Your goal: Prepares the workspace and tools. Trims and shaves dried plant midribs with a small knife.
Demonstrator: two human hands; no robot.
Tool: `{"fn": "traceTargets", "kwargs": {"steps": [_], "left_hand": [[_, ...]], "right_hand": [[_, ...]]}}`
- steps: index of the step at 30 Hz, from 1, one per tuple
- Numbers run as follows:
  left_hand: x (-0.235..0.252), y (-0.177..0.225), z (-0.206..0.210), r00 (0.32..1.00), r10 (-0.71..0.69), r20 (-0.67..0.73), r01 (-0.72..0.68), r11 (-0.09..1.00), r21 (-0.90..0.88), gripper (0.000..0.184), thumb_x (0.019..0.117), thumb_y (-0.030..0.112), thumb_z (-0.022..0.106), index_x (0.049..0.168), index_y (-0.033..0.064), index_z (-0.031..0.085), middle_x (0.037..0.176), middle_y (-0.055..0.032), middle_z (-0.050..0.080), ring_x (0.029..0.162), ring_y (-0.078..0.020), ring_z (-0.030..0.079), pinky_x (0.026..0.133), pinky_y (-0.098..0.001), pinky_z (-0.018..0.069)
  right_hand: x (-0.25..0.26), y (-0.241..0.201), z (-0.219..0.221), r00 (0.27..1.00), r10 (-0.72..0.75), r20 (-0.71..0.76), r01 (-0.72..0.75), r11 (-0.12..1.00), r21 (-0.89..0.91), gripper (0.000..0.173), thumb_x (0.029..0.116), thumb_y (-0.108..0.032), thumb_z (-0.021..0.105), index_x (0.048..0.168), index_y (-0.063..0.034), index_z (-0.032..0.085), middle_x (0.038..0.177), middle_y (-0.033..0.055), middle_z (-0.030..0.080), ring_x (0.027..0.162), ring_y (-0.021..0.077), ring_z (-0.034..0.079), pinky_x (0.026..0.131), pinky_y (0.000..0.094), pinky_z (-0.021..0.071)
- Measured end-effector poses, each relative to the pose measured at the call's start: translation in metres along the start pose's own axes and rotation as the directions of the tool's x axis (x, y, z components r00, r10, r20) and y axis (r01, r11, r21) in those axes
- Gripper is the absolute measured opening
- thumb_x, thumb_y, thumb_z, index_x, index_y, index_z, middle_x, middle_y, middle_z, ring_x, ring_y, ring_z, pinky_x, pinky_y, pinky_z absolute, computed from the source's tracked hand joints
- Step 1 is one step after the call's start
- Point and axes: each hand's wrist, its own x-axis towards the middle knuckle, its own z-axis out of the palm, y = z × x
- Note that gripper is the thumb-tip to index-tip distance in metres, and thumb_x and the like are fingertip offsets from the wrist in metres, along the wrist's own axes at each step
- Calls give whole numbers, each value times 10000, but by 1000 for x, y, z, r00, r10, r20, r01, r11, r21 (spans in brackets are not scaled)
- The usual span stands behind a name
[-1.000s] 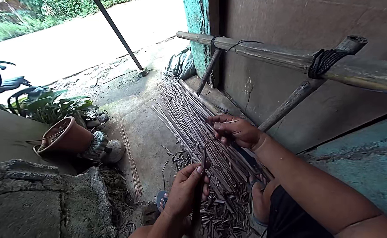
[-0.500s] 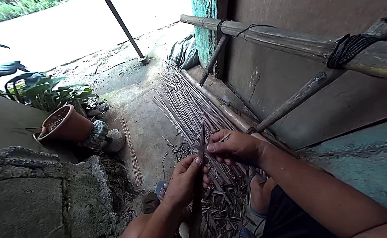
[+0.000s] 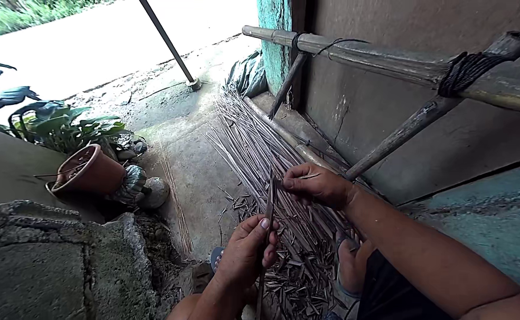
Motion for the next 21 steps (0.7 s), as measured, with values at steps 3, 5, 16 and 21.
{"fn": "traceTargets", "kwargs": {"steps": [3, 5, 16, 21], "left_hand": [[0, -2, 0, 999, 13, -40, -12, 1000, 14, 252, 1086, 179, 460, 1075, 5, 642, 716, -33, 609, 506, -54, 564, 485, -192, 514], [1, -3, 0, 999, 9, -53, -6, 999, 46, 268, 1093, 181, 431, 1080, 1, 629, 695, -31, 587, 490, -57, 552, 470, -193, 508], [9, -9, 1, 986, 138, -93, -122, 980, 156, 413, 1110, 261, 330, 1184, -6, 636, 667, -12, 539, 480, -50, 492, 450, -188, 449], [8, -7, 4, 997, 69, -39, -65, 994, 84, 412, 1104, 296, 369, 1203, 2, 641, 648, 10, 534, 462, -36, 489, 435, -174, 444]], "right_hand": [[1, -2, 4, 992, 13, -125, -12, 1000, 8, 211, 1039, -226, 598, 921, -68, 672, 690, -2, 651, 540, 68, 598, 509, 208, 513], [4, -3, 8, 961, 38, -273, -29, 999, 37, 211, 1054, -196, 568, 943, -44, 663, 699, 13, 658, 539, 79, 604, 519, 217, 526], [-6, -8, 20, 989, 111, 96, -124, 981, 147, 307, 1042, -158, 580, 1328, -62, 637, 748, 29, 662, 532, 79, 601, 484, 223, 531], [-5, -5, 16, 982, 135, 132, -160, 967, 201, 293, 1047, -161, 556, 1317, -91, 646, 726, 11, 637, 528, 68, 583, 483, 216, 515]]}}
